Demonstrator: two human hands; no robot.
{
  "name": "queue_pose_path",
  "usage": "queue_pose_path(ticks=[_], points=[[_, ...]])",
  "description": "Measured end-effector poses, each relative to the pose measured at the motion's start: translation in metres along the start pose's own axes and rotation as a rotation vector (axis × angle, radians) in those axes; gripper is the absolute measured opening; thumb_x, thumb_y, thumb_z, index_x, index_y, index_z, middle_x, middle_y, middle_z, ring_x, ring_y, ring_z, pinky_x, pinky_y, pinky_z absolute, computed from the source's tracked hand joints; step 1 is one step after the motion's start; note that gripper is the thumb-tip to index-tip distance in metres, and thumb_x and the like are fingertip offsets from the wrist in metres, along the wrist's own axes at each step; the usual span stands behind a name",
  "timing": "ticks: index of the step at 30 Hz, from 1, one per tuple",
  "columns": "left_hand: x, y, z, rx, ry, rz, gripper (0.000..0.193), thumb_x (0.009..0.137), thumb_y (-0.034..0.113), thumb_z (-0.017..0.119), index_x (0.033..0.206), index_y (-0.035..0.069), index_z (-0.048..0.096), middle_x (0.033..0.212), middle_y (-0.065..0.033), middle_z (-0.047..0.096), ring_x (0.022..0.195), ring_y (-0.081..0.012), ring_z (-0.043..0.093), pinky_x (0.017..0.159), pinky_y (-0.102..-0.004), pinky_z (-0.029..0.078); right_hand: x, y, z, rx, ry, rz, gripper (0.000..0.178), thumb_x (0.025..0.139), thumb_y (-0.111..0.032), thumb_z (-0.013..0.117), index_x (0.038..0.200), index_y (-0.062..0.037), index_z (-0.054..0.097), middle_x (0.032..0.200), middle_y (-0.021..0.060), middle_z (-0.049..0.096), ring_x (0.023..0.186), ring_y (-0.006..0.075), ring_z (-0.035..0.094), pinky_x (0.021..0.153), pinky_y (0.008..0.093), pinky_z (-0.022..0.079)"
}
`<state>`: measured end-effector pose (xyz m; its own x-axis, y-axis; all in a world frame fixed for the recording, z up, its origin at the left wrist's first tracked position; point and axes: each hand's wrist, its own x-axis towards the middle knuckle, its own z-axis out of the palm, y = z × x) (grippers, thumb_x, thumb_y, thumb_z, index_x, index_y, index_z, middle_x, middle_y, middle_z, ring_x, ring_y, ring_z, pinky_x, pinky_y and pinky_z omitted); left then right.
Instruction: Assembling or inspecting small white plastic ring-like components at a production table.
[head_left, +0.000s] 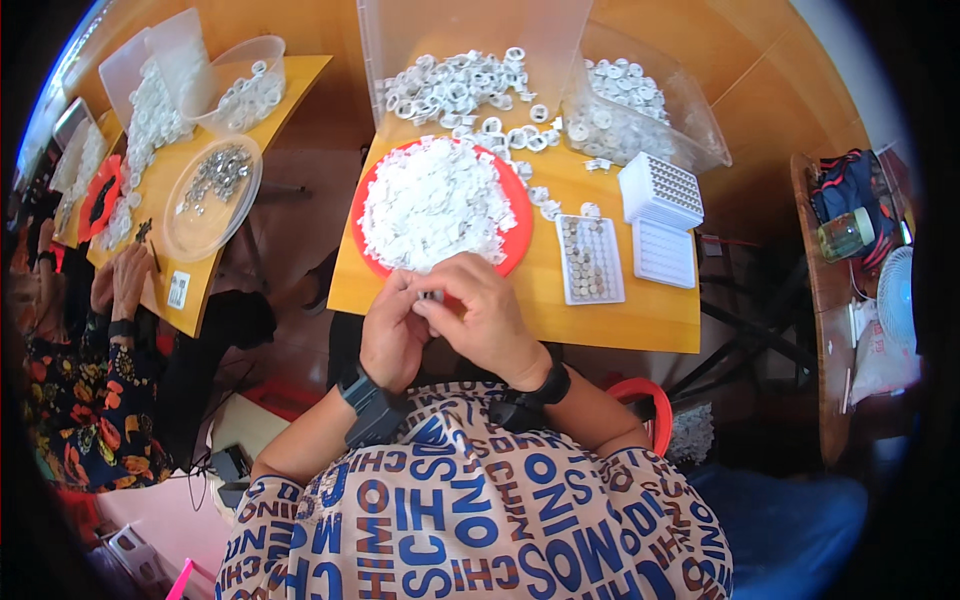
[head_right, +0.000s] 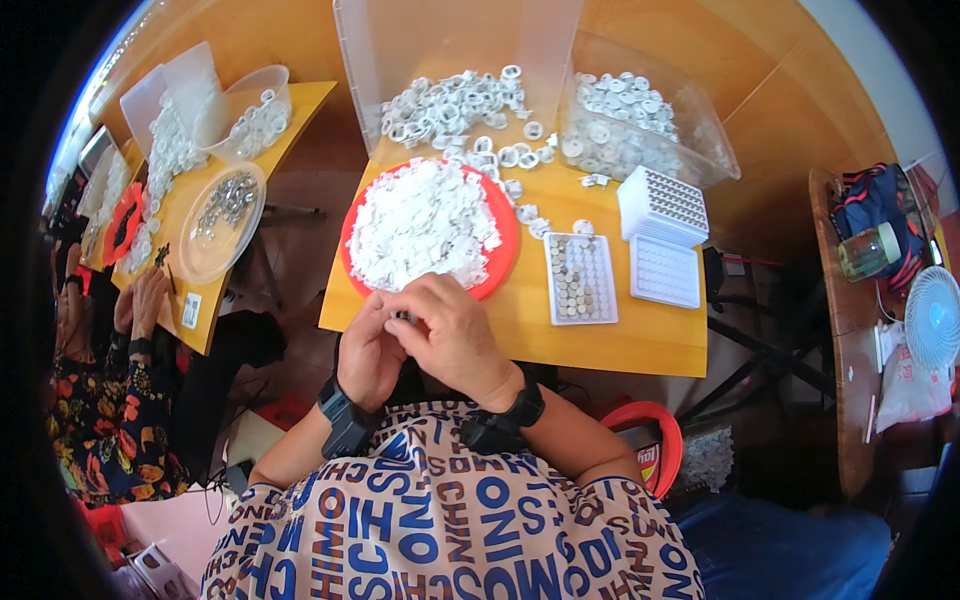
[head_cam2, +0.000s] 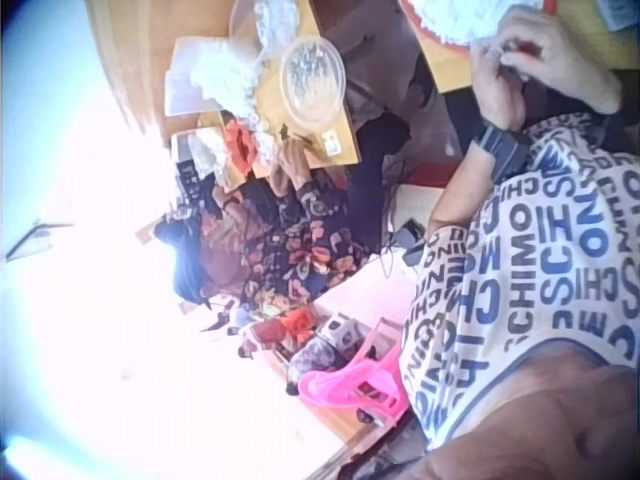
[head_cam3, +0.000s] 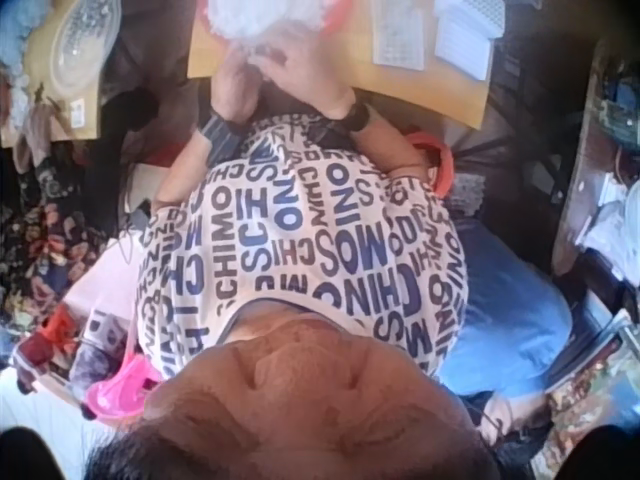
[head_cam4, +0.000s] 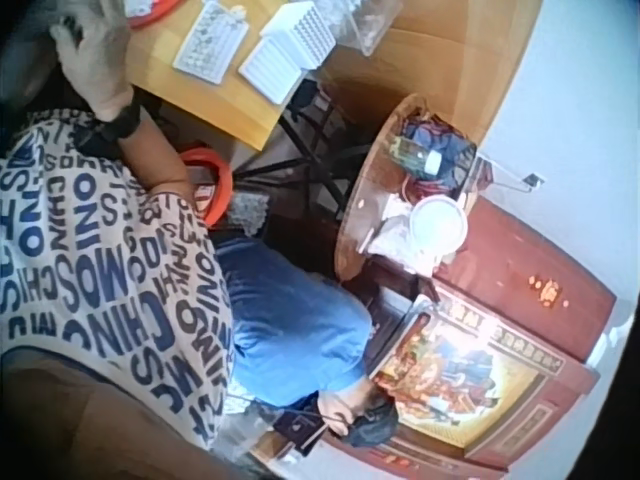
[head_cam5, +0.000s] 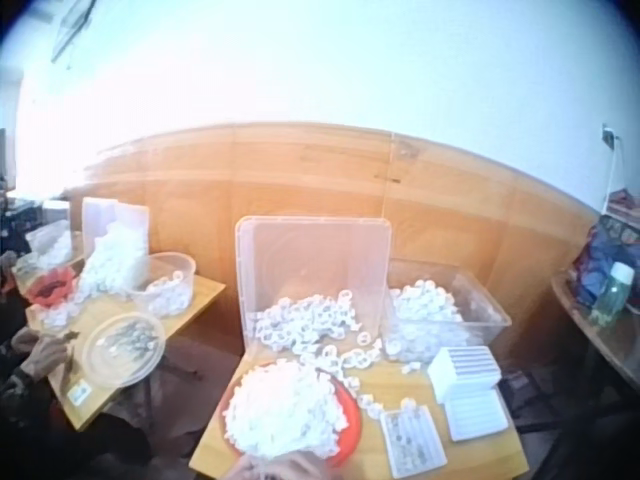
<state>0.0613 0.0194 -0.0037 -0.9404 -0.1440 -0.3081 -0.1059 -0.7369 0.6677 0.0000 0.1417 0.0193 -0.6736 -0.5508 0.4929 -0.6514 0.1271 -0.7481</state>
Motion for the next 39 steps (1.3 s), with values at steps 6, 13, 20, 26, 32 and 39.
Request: queue_pose_path(ticks=[6, 13, 20, 26, 32, 39], points=[[-0.001, 0.0, -0.002, 0.053, -0.025, 0.012, 0.014, 0.099, 0.017, 0.04, 0.094, 0.007, 0.048, 0.085, -0.0043, 0.055, 0.072, -0.0106, 0.052, 0.066, -0.0242, 0.044, -0.001, -0.004, 0.001, 0.014, 0.014, 0.018, 0.013, 0.078, -0.003, 0.065, 0.089, -0.0059, 0.06, 0.085, 0.0099, 0.059, 0.082, 0.0302, 0.058, 0.07, 0.0383, 0.048], [-0.002, 0.0, 0.0, 0.04, -0.045, 0.023, 0.013, 0.098, 0.015, 0.039, 0.095, 0.007, 0.048, 0.087, -0.0046, 0.056, 0.073, -0.0108, 0.053, 0.066, -0.0241, 0.044, -0.001, -0.002, -0.003, -0.006, -0.027, -0.008, 0.019, 0.078, -0.001, 0.068, 0.096, -0.0039, 0.063, 0.082, 0.0094, 0.06, 0.075, 0.0248, 0.061, 0.065, 0.0332, 0.049], [-0.002, 0.004, -0.015, -0.003, -0.049, 0.046, 0.008, 0.096, 0.013, 0.043, 0.096, 0.007, 0.049, 0.079, -0.0055, 0.058, 0.064, -0.0141, 0.055, 0.06, -0.0252, 0.043, 0.008, 0.017, -0.071, -0.187, 0.136, 0.157, 0.012, 0.081, -0.009, 0.067, 0.09, -0.0014, 0.066, 0.083, 0.0139, 0.065, 0.076, 0.0272, 0.064, 0.068, 0.0354, 0.05], [-0.004, 0.008, -0.012, -0.039, -0.056, 0.054, 0.008, 0.096, 0.013, 0.044, 0.095, 0.007, 0.049, 0.078, -0.0053, 0.057, 0.064, -0.0143, 0.055, 0.059, -0.0256, 0.044, 0.002, 0.073, -0.154, -0.662, 0.283, 0.364, 0.012, 0.084, -0.012, 0.061, 0.088, -0.0013, 0.066, 0.085, 0.0153, 0.064, 0.081, 0.033, 0.063, 0.072, 0.0383, 0.049], [-0.003, 0.007, -0.017, -0.053, -0.077, 0.05, 0.01, 0.094, 0.016, 0.047, 0.098, 0.006, 0.049, 0.08, -0.0079, 0.057, 0.065, -0.018, 0.055, 0.059, -0.0276, 0.045, 0.001, 0.096, -0.163, -0.786, 0.141, 0.407, 0.014, 0.083, -0.014, 0.062, 0.088, -0.002, 0.067, 0.085, 0.0155, 0.065, 0.08, 0.0337, 0.062, 0.072, 0.0398, 0.049], [-0.004, 0.007, -0.018, -0.064, -0.078, 0.043, 0.01, 0.095, 0.016, 0.047, 0.098, 0.006, 0.049, 0.08, -0.0077, 0.057, 0.065, -0.0173, 0.056, 0.06, -0.0276, 0.045, 0.033, 0.07, -0.131, -0.513, 0.0, 0.374, 0.015, 0.08, -0.014, 0.063, 0.088, -0.0018, 0.068, 0.082, 0.0143, 0.064, 0.078, 0.0305, 0.062, 0.071, 0.0382, 0.048]])
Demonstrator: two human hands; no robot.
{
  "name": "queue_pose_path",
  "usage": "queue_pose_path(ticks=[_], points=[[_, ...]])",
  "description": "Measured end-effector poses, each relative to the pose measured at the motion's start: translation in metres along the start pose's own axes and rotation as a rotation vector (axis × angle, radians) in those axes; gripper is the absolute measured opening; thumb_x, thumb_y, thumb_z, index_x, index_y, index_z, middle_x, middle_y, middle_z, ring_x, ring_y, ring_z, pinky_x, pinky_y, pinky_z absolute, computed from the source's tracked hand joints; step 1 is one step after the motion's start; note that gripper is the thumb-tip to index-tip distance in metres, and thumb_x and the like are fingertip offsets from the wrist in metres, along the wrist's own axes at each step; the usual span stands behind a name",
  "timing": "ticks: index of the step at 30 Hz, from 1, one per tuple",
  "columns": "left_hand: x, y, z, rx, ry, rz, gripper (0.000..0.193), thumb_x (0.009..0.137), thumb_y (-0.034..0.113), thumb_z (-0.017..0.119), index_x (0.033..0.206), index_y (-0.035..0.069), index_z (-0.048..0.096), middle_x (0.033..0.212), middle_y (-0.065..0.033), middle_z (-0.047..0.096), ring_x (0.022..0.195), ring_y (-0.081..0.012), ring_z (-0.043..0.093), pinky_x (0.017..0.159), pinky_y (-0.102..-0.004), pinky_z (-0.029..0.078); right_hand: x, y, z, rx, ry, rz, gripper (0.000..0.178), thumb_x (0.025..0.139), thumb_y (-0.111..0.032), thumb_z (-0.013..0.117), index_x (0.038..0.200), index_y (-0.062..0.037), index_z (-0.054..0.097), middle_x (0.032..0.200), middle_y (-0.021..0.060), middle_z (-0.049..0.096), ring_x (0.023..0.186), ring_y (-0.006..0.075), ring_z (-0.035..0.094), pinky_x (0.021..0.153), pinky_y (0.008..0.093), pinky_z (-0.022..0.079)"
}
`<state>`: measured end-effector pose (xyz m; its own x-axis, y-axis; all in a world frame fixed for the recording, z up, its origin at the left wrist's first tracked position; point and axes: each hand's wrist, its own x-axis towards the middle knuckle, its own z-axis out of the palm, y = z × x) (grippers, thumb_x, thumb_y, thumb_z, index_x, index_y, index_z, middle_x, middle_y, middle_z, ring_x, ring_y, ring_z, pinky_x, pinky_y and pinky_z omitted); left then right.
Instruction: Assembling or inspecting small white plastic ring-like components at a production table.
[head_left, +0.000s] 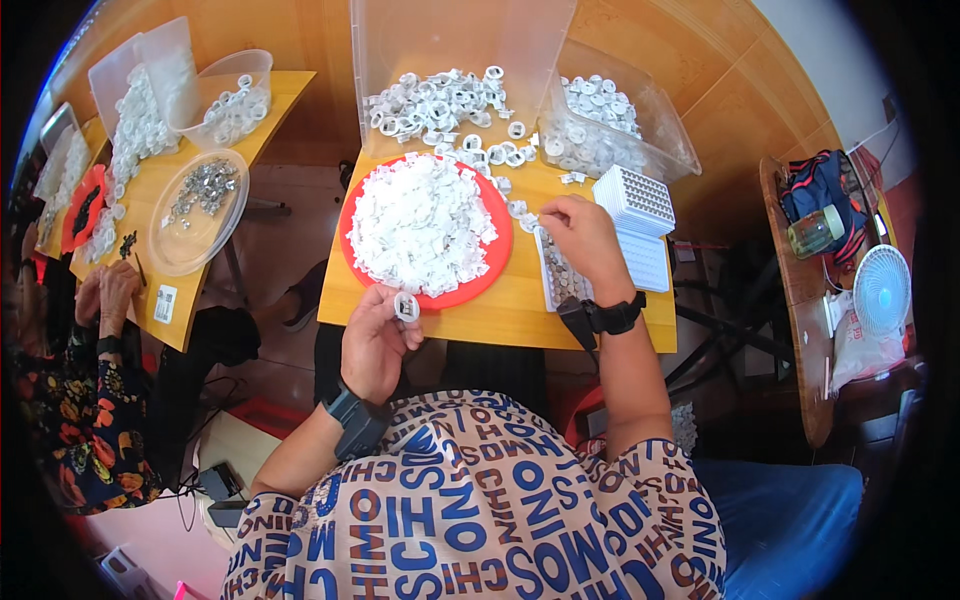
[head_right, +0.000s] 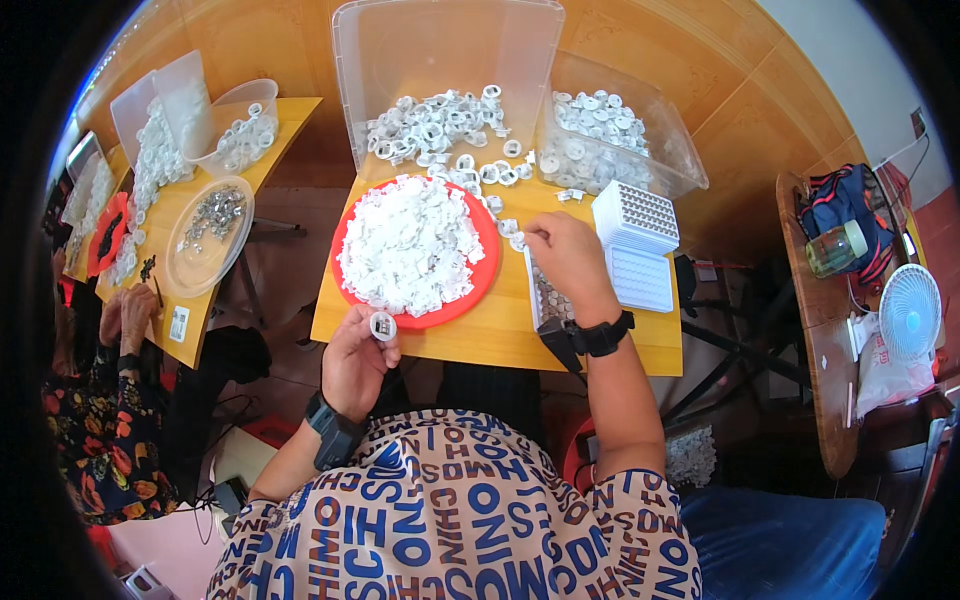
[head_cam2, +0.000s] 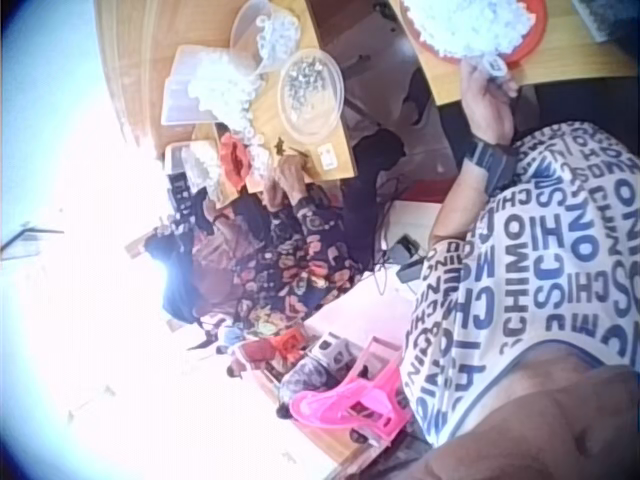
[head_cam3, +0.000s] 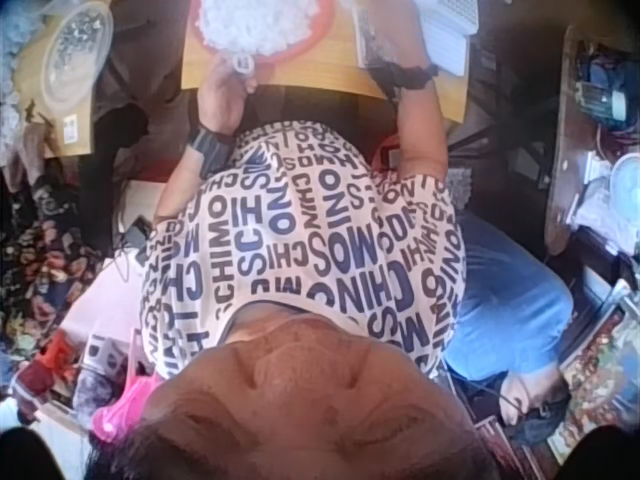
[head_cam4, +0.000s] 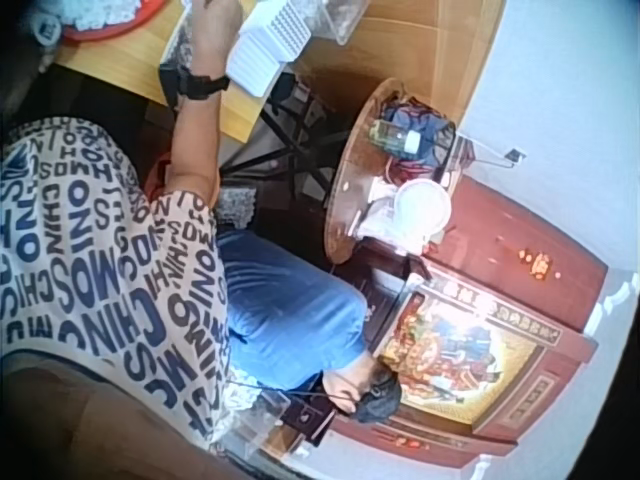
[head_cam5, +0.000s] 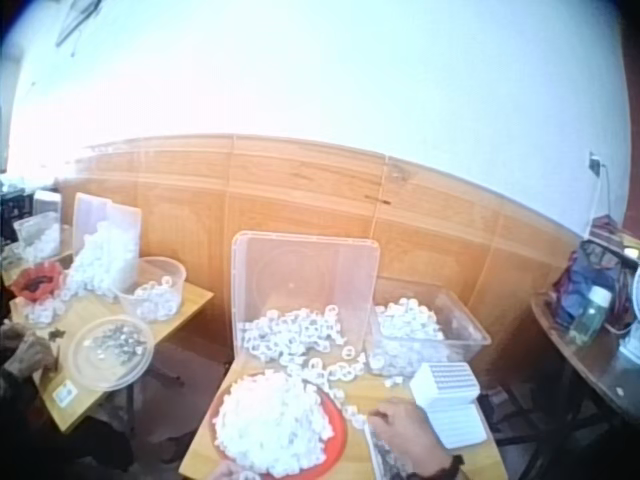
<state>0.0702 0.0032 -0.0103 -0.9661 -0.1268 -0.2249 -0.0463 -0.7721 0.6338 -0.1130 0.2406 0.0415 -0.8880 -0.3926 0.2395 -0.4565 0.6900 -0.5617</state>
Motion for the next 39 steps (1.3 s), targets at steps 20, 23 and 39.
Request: queue_pose_path(ticks=[20, 23, 39], points=[[-0.002, 0.005, -0.002, -0.024, -0.008, -0.019, 0.009, 0.095, 0.014, 0.046, 0.096, 0.006, 0.05, 0.08, -0.0066, 0.057, 0.066, -0.0155, 0.056, 0.06, -0.0267, 0.045, 0.01, -0.04, 0.069, -0.466, -0.182, -0.274, 0.013, 0.077, -0.005, 0.056, 0.083, -0.0063, 0.067, 0.083, 0.0143, 0.064, 0.084, 0.0332, 0.061, 0.073, 0.0447, 0.049], [-0.003, 0.004, -0.003, -0.029, -0.009, -0.027, 0.009, 0.095, 0.014, 0.046, 0.096, 0.006, 0.05, 0.08, -0.0067, 0.057, 0.066, -0.0156, 0.056, 0.06, -0.0266, 0.045, 0.008, -0.039, 0.064, -0.347, -0.166, -0.289, 0.015, 0.078, -0.006, 0.056, 0.087, -0.0064, 0.069, 0.086, 0.0144, 0.065, 0.083, 0.0327, 0.062, 0.073, 0.044, 0.049], [-0.002, 0.005, 0.001, -0.093, -0.13, -0.039, 0.013, 0.096, 0.019, 0.047, 0.098, 0.006, 0.049, 0.079, -0.0096, 0.058, 0.068, -0.0186, 0.056, 0.062, -0.0283, 0.045, 0.007, -0.046, 0.075, -0.133, -0.085, -0.196, 0.011, 0.082, -0.015, 0.063, 0.084, -0.0047, 0.066, 0.085, 0.0156, 0.065, 0.082, 0.0357, 0.062, 0.071, 0.0446, 0.049]])
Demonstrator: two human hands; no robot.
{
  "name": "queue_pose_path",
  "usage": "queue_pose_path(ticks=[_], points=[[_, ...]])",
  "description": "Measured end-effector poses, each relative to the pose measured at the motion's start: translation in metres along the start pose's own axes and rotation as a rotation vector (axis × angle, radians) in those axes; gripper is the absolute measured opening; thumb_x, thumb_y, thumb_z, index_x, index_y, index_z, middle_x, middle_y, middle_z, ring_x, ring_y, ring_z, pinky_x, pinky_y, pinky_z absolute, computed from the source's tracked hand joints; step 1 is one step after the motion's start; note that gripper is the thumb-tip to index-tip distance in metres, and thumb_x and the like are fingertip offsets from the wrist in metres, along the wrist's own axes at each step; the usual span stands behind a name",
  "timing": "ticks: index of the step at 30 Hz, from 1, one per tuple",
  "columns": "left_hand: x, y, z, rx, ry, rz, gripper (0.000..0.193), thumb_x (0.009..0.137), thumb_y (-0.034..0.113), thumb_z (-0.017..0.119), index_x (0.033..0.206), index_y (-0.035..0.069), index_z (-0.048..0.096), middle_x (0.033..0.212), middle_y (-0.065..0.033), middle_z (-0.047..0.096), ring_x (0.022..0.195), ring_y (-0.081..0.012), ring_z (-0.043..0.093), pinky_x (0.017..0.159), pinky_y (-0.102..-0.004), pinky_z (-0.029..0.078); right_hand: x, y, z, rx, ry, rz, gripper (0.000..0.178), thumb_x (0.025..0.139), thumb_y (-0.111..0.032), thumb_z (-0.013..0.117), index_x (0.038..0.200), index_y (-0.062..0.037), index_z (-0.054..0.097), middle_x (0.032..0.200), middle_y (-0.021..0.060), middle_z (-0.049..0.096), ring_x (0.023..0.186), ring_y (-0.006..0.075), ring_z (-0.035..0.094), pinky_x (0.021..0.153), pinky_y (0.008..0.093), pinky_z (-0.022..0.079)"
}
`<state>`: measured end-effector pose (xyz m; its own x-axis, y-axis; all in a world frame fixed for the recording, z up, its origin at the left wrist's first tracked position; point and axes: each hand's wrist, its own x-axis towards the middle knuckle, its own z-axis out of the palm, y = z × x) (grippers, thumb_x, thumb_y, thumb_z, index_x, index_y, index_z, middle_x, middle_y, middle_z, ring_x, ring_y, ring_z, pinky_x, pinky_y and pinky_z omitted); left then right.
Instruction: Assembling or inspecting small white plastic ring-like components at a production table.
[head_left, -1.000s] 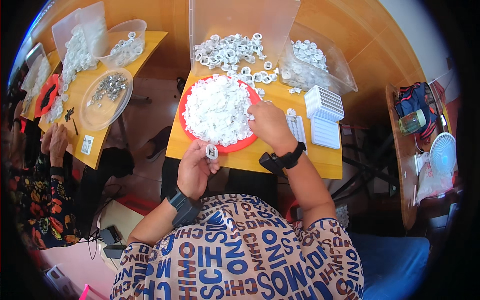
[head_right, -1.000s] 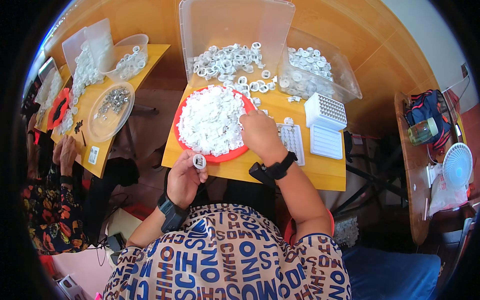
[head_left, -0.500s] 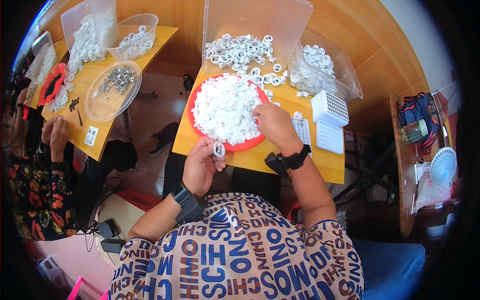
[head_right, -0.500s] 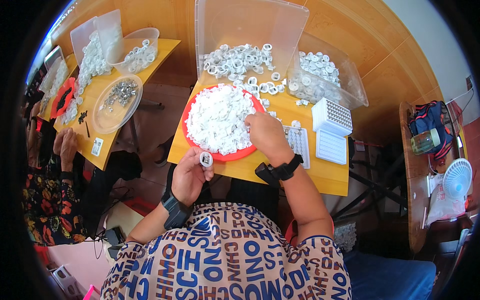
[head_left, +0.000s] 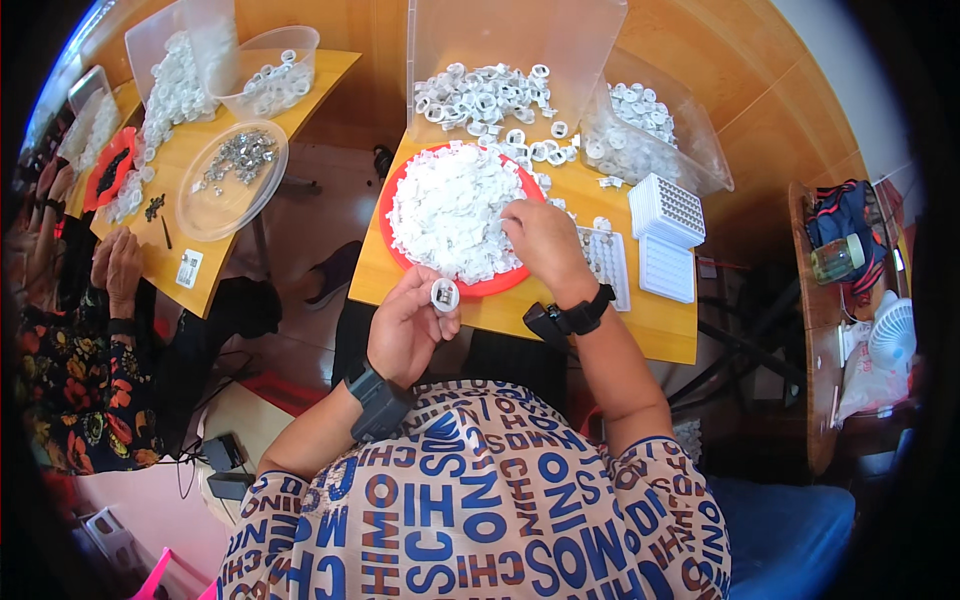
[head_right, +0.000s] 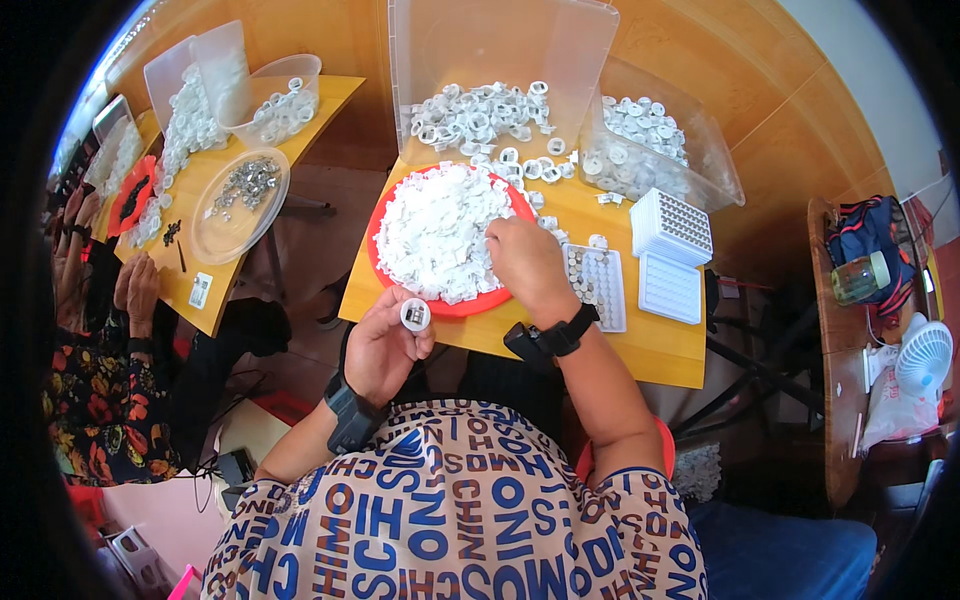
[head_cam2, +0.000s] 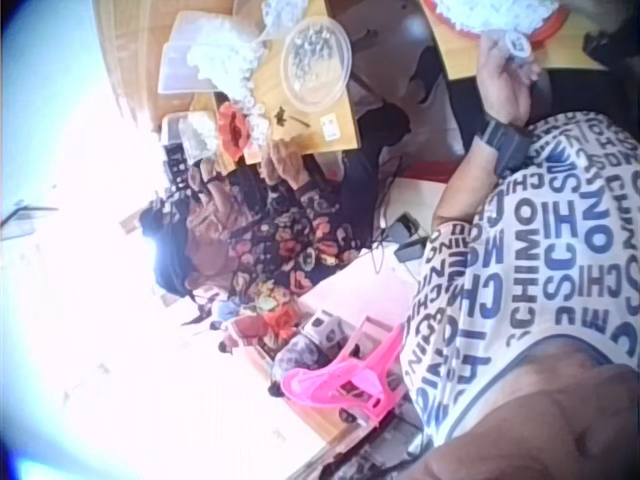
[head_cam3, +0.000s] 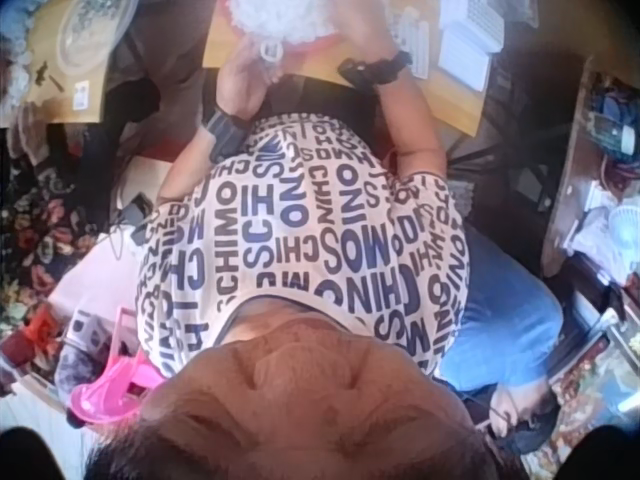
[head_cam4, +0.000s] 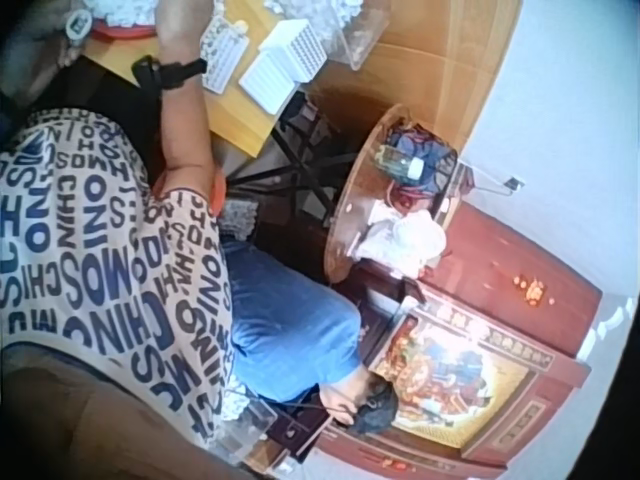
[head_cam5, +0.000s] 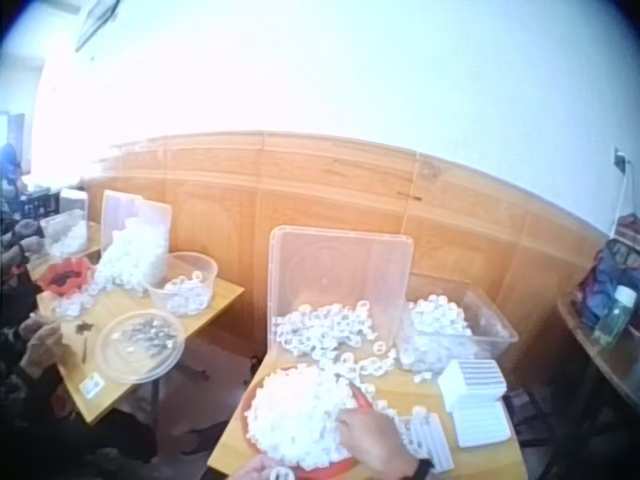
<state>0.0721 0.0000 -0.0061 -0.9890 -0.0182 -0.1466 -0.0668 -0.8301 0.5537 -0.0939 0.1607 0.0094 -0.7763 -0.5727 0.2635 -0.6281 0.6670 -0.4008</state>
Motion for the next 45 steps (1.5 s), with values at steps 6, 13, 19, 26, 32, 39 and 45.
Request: queue_pose_path(ticks=[6, 13, 19, 26, 32, 39, 45], points=[[0.001, -0.001, -0.001, -0.047, -0.08, -0.007, 0.017, 0.096, 0.023, 0.049, 0.098, 0.006, 0.048, 0.077, -0.0119, 0.058, 0.068, -0.0217, 0.056, 0.062, -0.03, 0.044, -0.003, -0.001, -0.003, 0.27, 0.153, 0.023, 0.012, 0.084, -0.014, 0.065, 0.085, -0.003, 0.068, 0.078, 0.0106, 0.065, 0.07, 0.0261, 0.062, 0.065, 0.0364, 0.049], [0.003, -0.001, 0.0, -0.062, -0.093, -0.007, 0.019, 0.095, 0.025, 0.052, 0.098, 0.006, 0.049, 0.075, -0.0124, 0.059, 0.067, -0.0226, 0.056, 0.06, -0.0298, 0.043, -0.017, -0.024, -0.015, 1.034, -0.159, 0.244, 0.017, 0.09, -0.015, 0.064, 0.094, 0.001, 0.068, 0.079, 0.0002, 0.066, 0.066, 0.0051, 0.054, 0.061, 0.0223, 0.046], [0.006, -0.004, -0.002, -0.074, -0.126, -0.015, 0.016, 0.096, 0.02, 0.047, 0.1, 0.004, 0.049, 0.079, -0.012, 0.06, 0.065, -0.0209, 0.057, 0.061, -0.0288, 0.045, -0.029, -0.04, -0.015, 1.14, -0.235, 0.302, 0.016, 0.092, -0.014, 0.061, 0.098, 0.0002, 0.067, 0.08, 0.0015, 0.065, 0.068, 0.006, 0.057, 0.064, 0.0215, 0.049], [0.007, -0.004, -0.005, -0.081, -0.101, -0.013, 0.017, 0.096, 0.021, 0.047, 0.1, 0.005, 0.049, 0.079, -0.0118, 0.06, 0.065, -0.0207, 0.058, 0.061, -0.029, 0.046, -0.033, -0.041, -0.012, 1.141, -0.337, 0.25, 0.016, 0.092, -0.01, 0.06, 0.105, -0.0009, 0.065, 0.087, 0.0019, 0.066, 0.075, 0.0071, 0.06, 0.07, 0.0218, 0.05], [0.008, -0.004, -0.005, -0.081, -0.054, -0.013, 0.017, 0.096, 0.021, 0.048, 0.1, 0.004, 0.049, 0.079, -0.0107, 0.059, 0.064, -0.0198, 0.057, 0.061, -0.0292, 0.046, -0.037, -0.049, -0.017, 1.104, -0.305, 0.238, 0.013, 0.091, -0.007, 0.06, 0.101, 0.0002, 0.064, 0.091, 0.0027, 0.066, 0.082, 0.0082, 0.061, 0.074, 0.023, 0.05], [0.009, -0.004, -0.005, 0.021, -0.02, -0.022, 0.015, 0.096, 0.02, 0.047, 0.097, 0.005, 0.05, 0.078, -0.0082, 0.06, 0.062, -0.0158, 0.056, 0.059, -0.0248, 0.045, -0.042, -0.062, -0.026, 0.982, -0.35, 0.127, 0.009, 0.09, -0.001, 0.06, 0.098, 0.0016, 0.062, 0.086, 0.0025, 0.067, 0.079, 0.0068, 0.062, 0.072, 0.0228, 0.05], [0.009, -0.003, -0.008, 0.071, -0.005, -0.033, 0.018, 0.095, 0.023, 0.05, 0.096, 0.005, 0.05, 0.077, -0.0091, 0.061, 0.063, -0.0174, 0.057, 0.06, -0.0268, 0.045, -0.043, -0.062, -0.023, 0.948, -0.339, 0.101, 0.008, 0.09, -0.001, 0.06, 0.097, 0.0022, 0.062, 0.084, 0.0028, 0.067, 0.078, 0.0068, 0.062, 0.07, 0.0224, 0.05]])
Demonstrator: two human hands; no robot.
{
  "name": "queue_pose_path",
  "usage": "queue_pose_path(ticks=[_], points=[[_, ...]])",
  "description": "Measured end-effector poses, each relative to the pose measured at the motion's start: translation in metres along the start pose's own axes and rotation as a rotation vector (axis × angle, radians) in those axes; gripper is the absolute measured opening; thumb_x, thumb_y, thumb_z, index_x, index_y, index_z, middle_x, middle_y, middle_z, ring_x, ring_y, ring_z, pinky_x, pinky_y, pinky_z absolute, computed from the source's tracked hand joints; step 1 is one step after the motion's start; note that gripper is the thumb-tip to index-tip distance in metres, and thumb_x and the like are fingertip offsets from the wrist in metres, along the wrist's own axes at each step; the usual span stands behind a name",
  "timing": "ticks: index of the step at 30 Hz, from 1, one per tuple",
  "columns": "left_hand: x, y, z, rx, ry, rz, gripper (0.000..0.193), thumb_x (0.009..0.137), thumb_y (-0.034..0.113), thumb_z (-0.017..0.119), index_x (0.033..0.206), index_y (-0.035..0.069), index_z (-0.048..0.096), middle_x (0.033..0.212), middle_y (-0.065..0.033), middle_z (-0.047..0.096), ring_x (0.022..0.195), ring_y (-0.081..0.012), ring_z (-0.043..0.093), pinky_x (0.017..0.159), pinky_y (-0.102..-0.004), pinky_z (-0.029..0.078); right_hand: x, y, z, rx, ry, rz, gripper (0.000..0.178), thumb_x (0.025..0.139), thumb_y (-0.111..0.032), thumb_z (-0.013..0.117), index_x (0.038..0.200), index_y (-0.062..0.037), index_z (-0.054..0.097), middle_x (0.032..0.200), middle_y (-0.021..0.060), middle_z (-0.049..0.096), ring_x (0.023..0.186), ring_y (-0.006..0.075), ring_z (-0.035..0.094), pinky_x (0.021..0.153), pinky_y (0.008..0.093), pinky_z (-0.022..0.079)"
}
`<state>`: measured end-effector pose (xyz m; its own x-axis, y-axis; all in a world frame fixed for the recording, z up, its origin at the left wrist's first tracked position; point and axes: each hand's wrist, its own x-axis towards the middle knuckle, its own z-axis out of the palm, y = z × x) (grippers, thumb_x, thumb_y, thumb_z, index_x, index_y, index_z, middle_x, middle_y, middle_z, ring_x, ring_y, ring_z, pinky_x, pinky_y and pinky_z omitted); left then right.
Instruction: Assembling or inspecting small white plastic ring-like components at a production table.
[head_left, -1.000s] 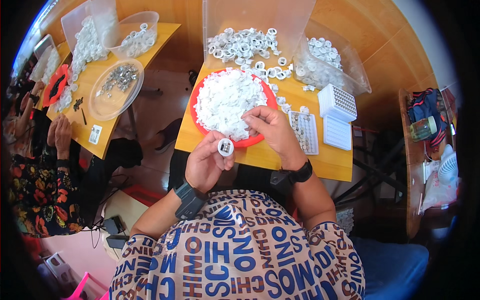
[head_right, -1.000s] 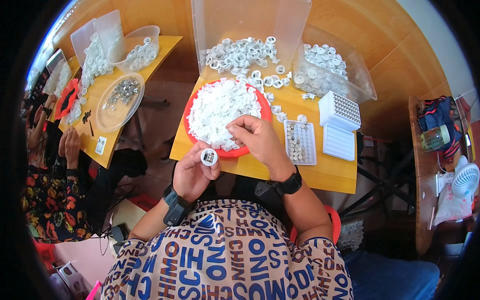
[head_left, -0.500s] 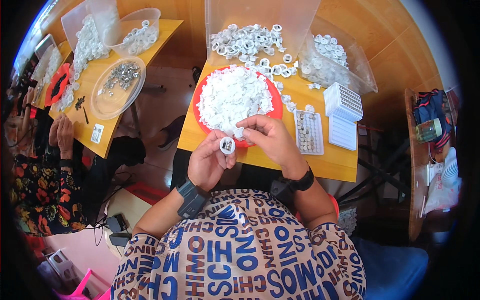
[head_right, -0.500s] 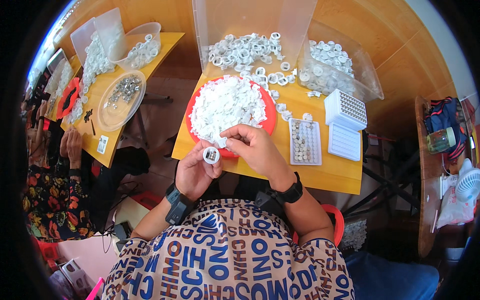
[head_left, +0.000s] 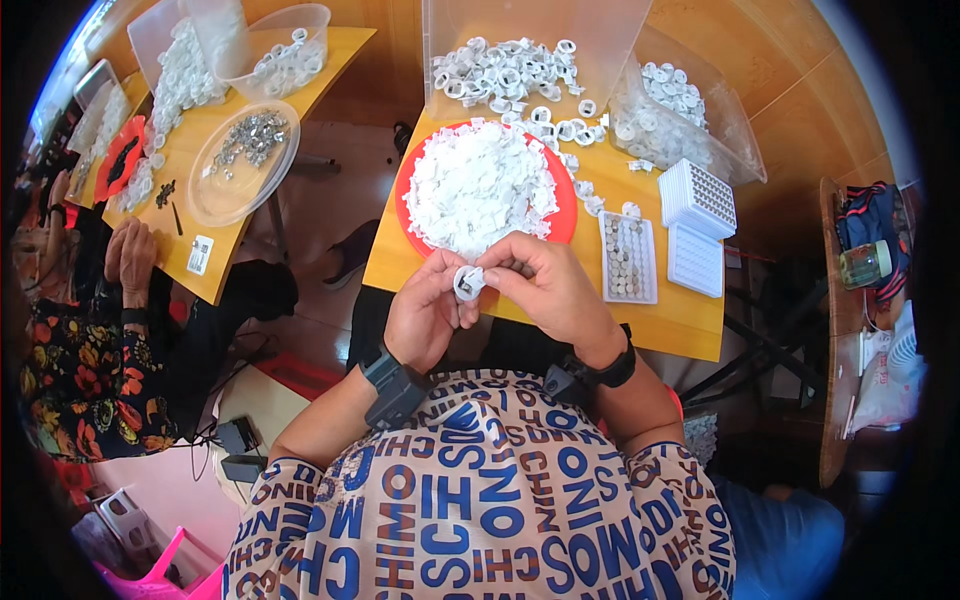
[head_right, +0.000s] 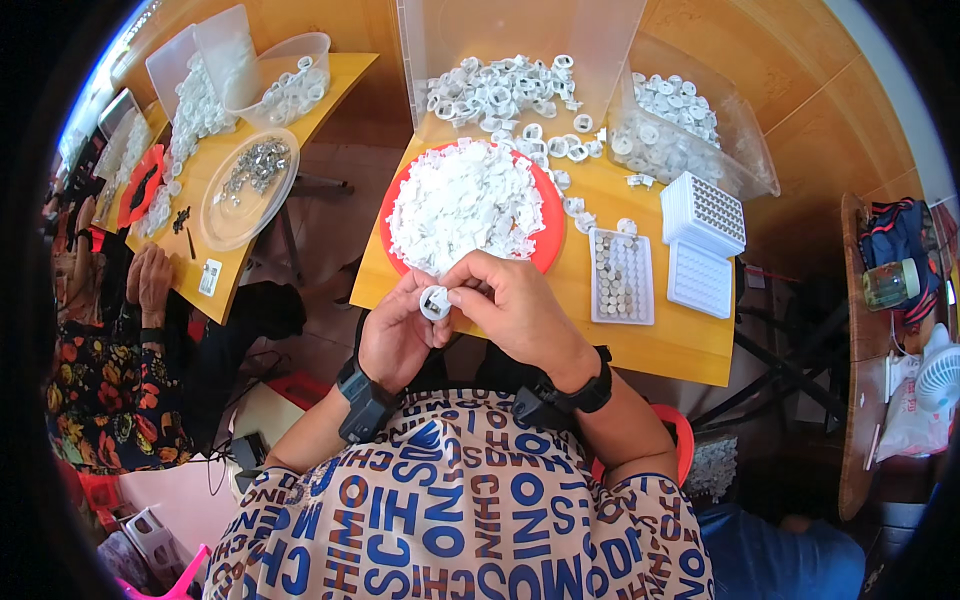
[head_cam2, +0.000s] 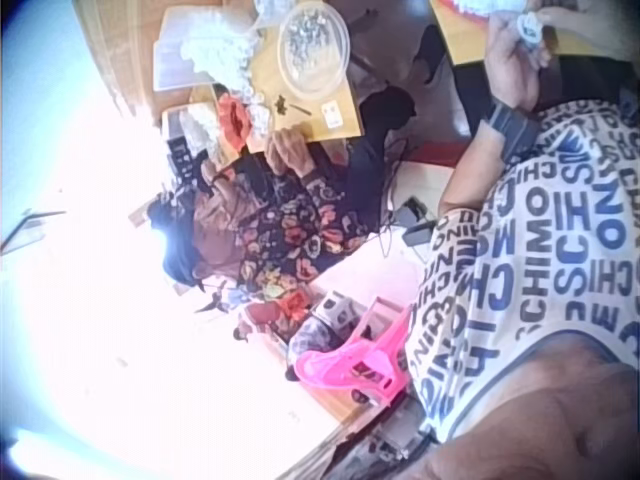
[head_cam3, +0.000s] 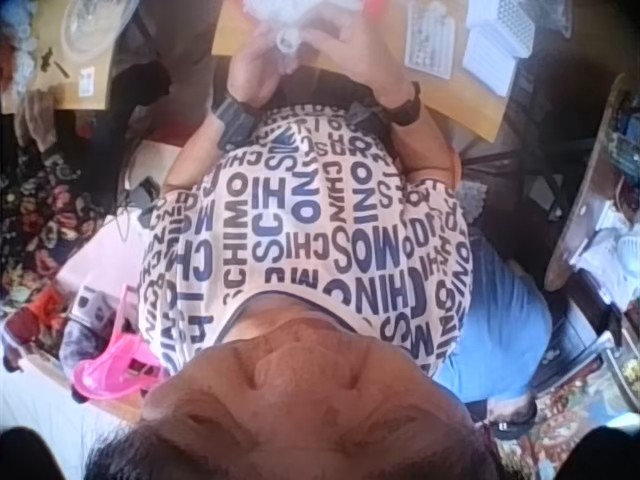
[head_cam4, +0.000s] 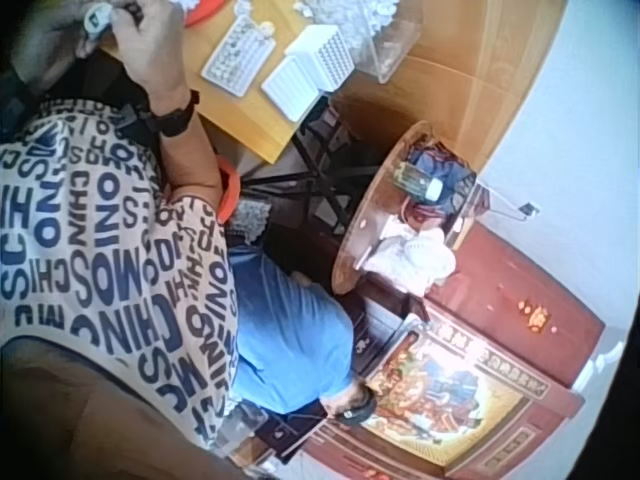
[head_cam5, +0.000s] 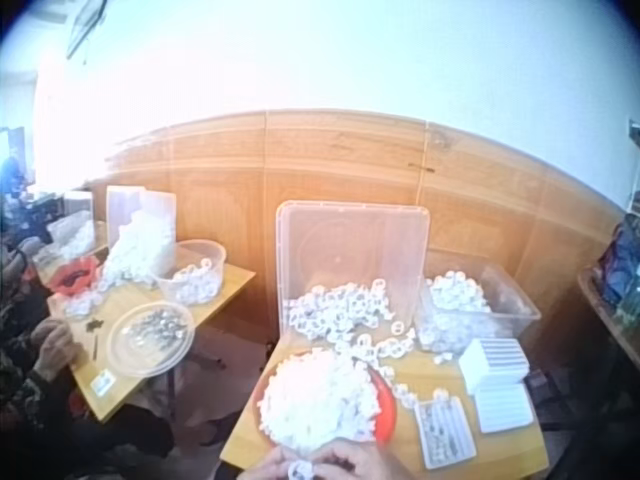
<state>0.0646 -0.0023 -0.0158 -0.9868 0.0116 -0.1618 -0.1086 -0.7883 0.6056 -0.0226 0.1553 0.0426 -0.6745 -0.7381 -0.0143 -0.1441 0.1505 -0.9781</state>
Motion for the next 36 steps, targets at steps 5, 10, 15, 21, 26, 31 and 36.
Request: queue_pose_path(ticks=[5, 10, 15, 21, 26, 31, 36], points=[[-0.001, -0.002, -0.002, -0.038, -0.019, -0.002, 0.018, 0.095, 0.023, 0.05, 0.096, 0.005, 0.05, 0.077, -0.0086, 0.061, 0.064, -0.0171, 0.058, 0.06, -0.026, 0.045, -0.003, -0.009, 0.004, -0.002, -0.009, -0.009, 0.008, 0.09, -0.001, 0.06, 0.097, 0.0023, 0.062, 0.083, 0.0035, 0.067, 0.077, 0.0065, 0.062, 0.069, 0.0221, 0.049], [-0.001, -0.004, -0.003, -0.041, -0.03, 0.005, 0.019, 0.095, 0.024, 0.052, 0.098, 0.005, 0.05, 0.079, -0.0081, 0.06, 0.064, -0.0166, 0.057, 0.06, -0.0255, 0.045, -0.005, -0.009, 0.007, -0.031, -0.004, -0.013, 0.006, 0.089, -0.001, 0.061, 0.095, 0.002, 0.062, 0.082, 0.0037, 0.067, 0.075, 0.0059, 0.061, 0.065, 0.0216, 0.049], [-0.003, -0.005, 0.005, 0.003, 0.012, 0.011, 0.013, 0.096, 0.019, 0.05, 0.097, 0.006, 0.05, 0.079, -0.0054, 0.059, 0.063, -0.0134, 0.055, 0.06, -0.0241, 0.044, -0.007, -0.012, 0.012, -0.038, 0.017, -0.028, 0.005, 0.088, -0.001, 0.063, 0.09, 0.0019, 0.061, 0.076, 0.0032, 0.067, 0.066, 0.0051, 0.061, 0.058, 0.0213, 0.047], [-0.005, -0.008, 0.012, 0.032, 0.064, 0.041, 0.008, 0.096, 0.014, 0.047, 0.097, 0.008, 0.051, 0.08, -0.0027, 0.056, 0.063, -0.0102, 0.052, 0.059, -0.0226, 0.043, -0.008, -0.006, 0.014, -0.052, 0.029, -0.036, 0.005, 0.088, -0.001, 0.062, 0.089, 0.0013, 0.058, 0.075, 0.0054, 0.067, 0.066, 0.0048, 0.06, 0.056, 0.0213, 0.046], [-0.006, -0.004, 0.016, 0.063, 0.059, 0.05, 0.008, 0.097, 0.015, 0.046, 0.098, 0.008, 0.051, 0.081, -0.0021, 0.056, 0.065, -0.0096, 0.052, 0.061, -0.0225, 0.043, -0.006, 0.004, 0.014, 0.021, 0.059, 0.023, 0.01, 0.088, -0.002, 0.062, 0.093, 0.001, 0.055, 0.073, 0.0072, 0.066, 0.065, 0.0089, 0.064, 0.057, 0.0223, 0.048], [-0.006, -0.005, 0.01, 0.103, -0.016, 0.068, 0.017, 0.097, 0.024, 0.052, 0.102, 0.008, 0.052, 0.087, -0.0034, 0.06, 0.073, -0.0112, 0.055, 0.065, -0.0242, 0.045, -0.01, 0.002, 0.017, 0.137, 0.084, -0.051, 0.01, 0.088, -0.002, 0.062, 0.092, 0.0014, 0.054, 0.069, 0.0067, 0.065, 0.063, 0.0115, 0.067, 0.055, 0.0237, 0.049], [-0.007, 0.002, 0.016, 0.306, 0.063, 0.079, 0.019, 0.097, 0.021, 0.051, 0.108, 0.006, 0.055, 0.087, -0.0019, 0.059, 0.075, -0.0098, 0.055, 0.068, -0.0232, 0.044, -0.012, -0.004, 0.014, -0.058, 0.172, -0.104, 0.014, 0.084, 0.0, 0.066, 0.096, 0.0, 0.058, 0.081, 0.004, 0.063, 0.072, 0.0066, 0.061, 0.06, 0.0226, 0.049]])
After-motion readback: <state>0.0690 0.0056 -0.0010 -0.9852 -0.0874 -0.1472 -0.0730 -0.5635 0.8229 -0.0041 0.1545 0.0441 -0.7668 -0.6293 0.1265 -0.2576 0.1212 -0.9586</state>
